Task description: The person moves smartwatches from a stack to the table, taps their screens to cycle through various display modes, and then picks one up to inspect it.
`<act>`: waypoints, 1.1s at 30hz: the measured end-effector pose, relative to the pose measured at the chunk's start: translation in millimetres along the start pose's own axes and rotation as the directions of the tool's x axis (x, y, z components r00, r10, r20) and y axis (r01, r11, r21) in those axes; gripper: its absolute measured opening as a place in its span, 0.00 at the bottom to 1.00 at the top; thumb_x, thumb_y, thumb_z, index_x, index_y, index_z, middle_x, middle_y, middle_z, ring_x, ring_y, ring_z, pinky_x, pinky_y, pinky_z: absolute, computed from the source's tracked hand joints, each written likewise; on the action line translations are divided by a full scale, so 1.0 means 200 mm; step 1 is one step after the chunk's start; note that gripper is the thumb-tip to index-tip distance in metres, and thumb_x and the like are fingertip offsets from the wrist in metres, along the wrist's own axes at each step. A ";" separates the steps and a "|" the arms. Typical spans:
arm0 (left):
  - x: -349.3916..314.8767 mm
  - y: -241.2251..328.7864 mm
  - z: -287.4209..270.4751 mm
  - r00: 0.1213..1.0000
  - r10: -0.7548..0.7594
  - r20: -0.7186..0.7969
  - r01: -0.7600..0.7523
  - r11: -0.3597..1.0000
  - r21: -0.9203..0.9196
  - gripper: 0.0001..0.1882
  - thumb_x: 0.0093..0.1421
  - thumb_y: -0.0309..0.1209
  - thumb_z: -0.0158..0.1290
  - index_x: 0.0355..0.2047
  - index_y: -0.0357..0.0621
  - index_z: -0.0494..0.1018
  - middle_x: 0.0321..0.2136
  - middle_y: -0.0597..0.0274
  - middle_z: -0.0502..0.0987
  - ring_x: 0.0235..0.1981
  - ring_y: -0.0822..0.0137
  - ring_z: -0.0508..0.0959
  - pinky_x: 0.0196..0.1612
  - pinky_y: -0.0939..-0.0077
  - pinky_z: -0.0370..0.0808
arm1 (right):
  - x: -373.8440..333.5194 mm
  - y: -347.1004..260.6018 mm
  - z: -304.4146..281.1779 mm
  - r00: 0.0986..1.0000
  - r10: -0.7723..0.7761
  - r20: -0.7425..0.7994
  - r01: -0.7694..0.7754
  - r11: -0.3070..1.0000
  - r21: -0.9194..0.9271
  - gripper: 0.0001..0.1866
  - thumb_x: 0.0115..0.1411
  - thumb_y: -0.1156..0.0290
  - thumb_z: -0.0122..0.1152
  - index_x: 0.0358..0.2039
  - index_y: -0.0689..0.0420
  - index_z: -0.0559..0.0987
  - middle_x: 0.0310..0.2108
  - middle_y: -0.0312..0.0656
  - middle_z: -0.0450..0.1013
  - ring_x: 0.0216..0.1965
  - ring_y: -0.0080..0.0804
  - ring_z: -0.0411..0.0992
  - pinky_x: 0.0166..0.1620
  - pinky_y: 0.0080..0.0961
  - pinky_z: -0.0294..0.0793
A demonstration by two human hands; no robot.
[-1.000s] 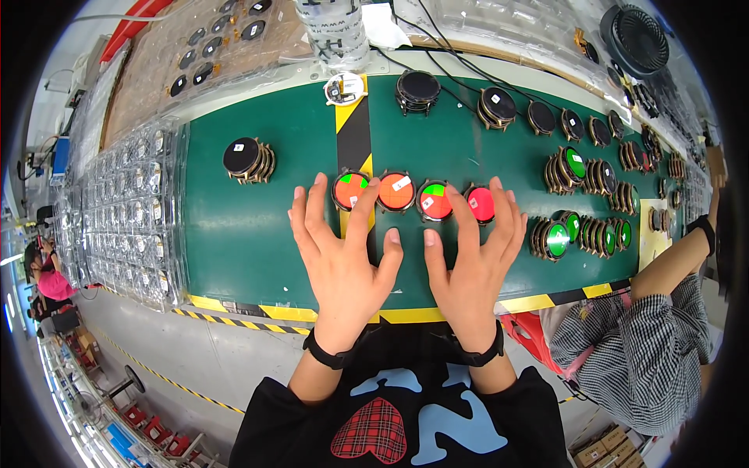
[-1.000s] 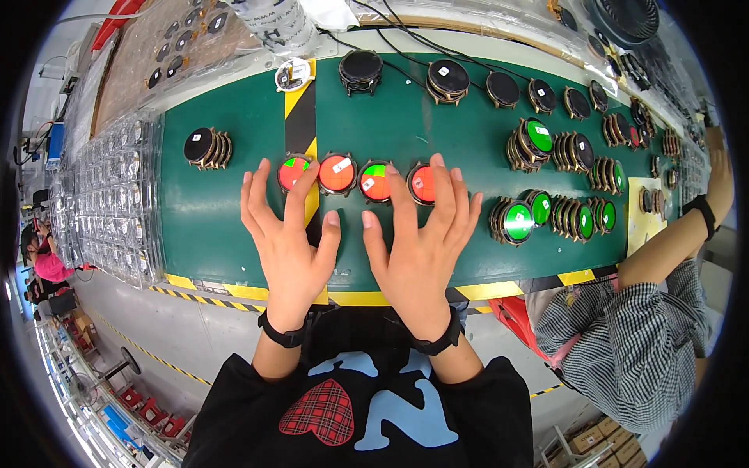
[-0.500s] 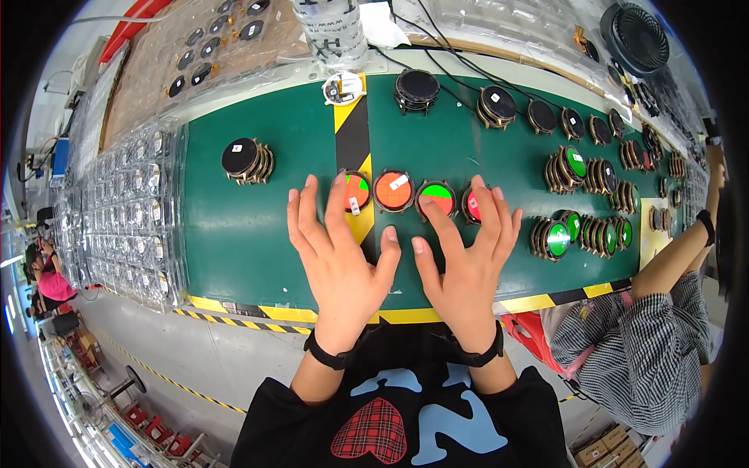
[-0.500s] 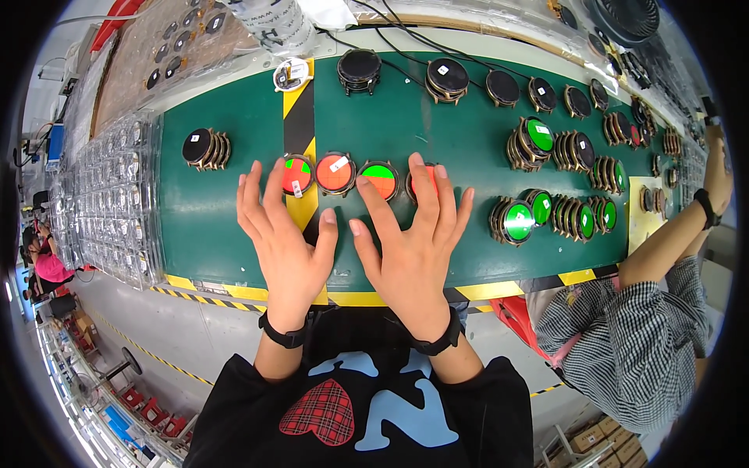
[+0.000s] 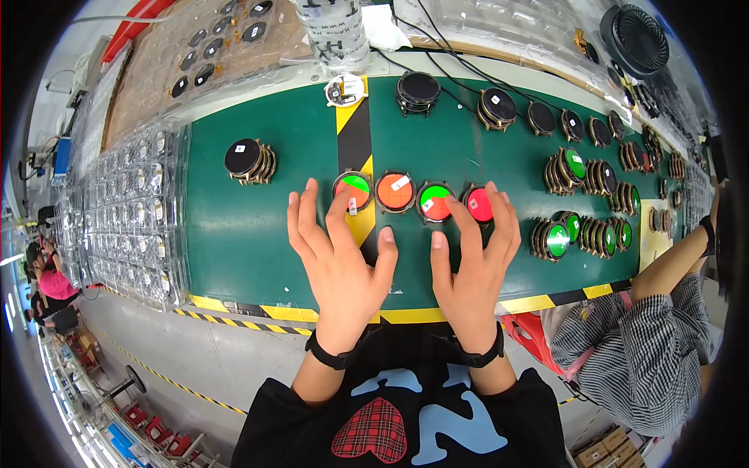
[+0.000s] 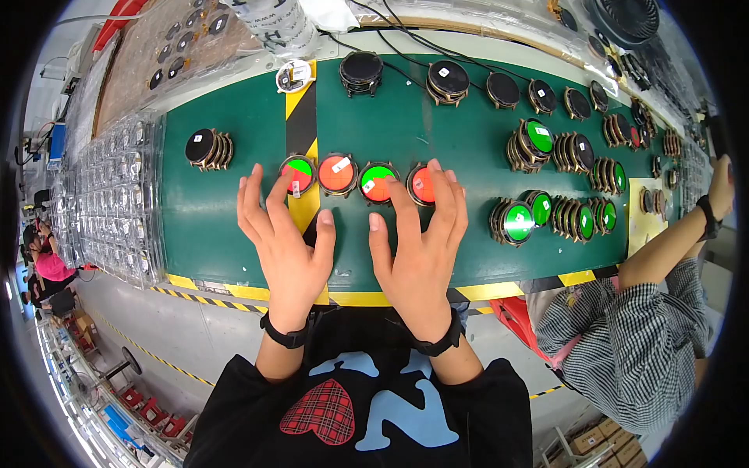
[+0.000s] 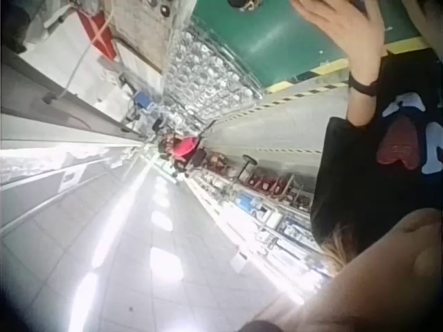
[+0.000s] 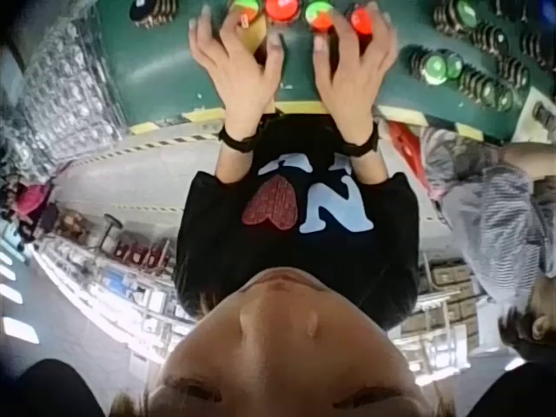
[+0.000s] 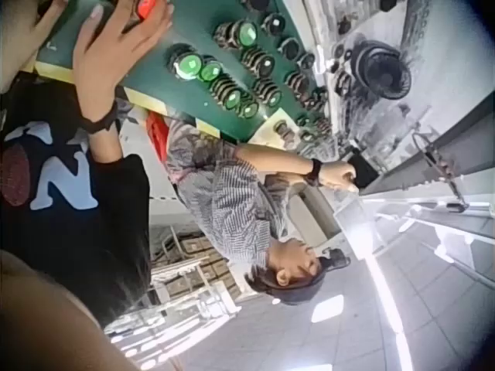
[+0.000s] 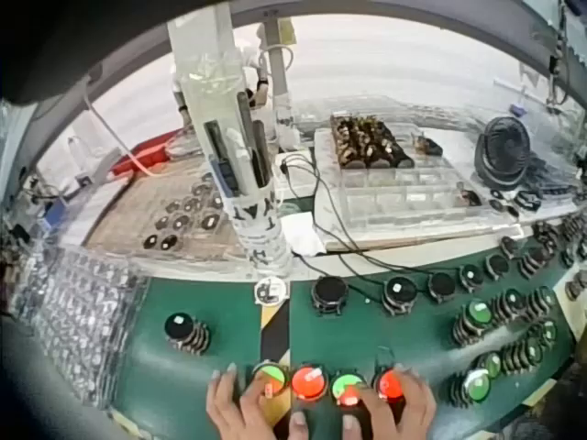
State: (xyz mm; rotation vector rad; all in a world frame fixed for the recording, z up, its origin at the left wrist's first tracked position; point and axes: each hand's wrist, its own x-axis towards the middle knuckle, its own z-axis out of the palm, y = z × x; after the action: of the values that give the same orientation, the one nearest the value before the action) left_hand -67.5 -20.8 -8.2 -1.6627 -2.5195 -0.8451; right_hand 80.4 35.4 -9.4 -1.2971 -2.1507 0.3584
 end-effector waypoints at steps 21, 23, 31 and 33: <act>-0.02 0.00 -0.01 0.999 -0.014 -0.032 0.012 0.998 -0.054 0.31 0.59 0.35 0.59 0.61 0.41 0.66 0.67 0.36 0.54 0.68 0.30 0.50 0.67 0.40 0.56 | 0.01 0.00 -0.02 0.993 -0.115 0.015 0.116 0.993 -0.035 0.20 0.60 0.65 0.64 0.54 0.49 0.81 0.68 0.51 0.58 0.69 0.56 0.54 0.70 0.61 0.49; -0.02 0.00 -0.01 0.999 -0.003 -0.033 0.002 0.999 -0.034 0.31 0.59 0.35 0.59 0.61 0.39 0.66 0.67 0.36 0.54 0.68 0.31 0.50 0.67 0.41 0.56 | 0.01 0.00 -0.02 0.992 -0.124 0.022 0.124 0.991 -0.043 0.20 0.60 0.65 0.64 0.54 0.48 0.82 0.68 0.51 0.58 0.69 0.56 0.54 0.70 0.61 0.49; -0.02 0.00 -0.02 1.000 0.001 -0.008 -0.001 1.000 0.029 0.31 0.59 0.36 0.59 0.61 0.37 0.66 0.66 0.37 0.55 0.69 0.32 0.51 0.67 0.41 0.56 | 0.01 0.00 -0.01 0.990 -0.140 0.012 0.140 0.989 -0.047 0.18 0.61 0.66 0.62 0.52 0.48 0.82 0.67 0.49 0.61 0.69 0.54 0.55 0.70 0.59 0.50; -0.03 0.00 -0.02 1.000 -0.009 -0.012 0.009 1.000 0.025 0.31 0.59 0.36 0.59 0.61 0.38 0.66 0.66 0.37 0.55 0.69 0.32 0.51 0.67 0.41 0.56 | 0.01 0.00 -0.01 0.990 -0.141 0.022 0.142 0.988 -0.058 0.17 0.61 0.67 0.61 0.51 0.49 0.82 0.66 0.48 0.62 0.68 0.53 0.57 0.70 0.59 0.50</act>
State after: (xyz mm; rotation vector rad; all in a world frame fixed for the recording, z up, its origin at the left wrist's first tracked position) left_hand -65.8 -27.7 -6.9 -1.6356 -2.5207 -0.8184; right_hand 81.0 37.8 -7.0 -1.1679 -2.2689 0.2506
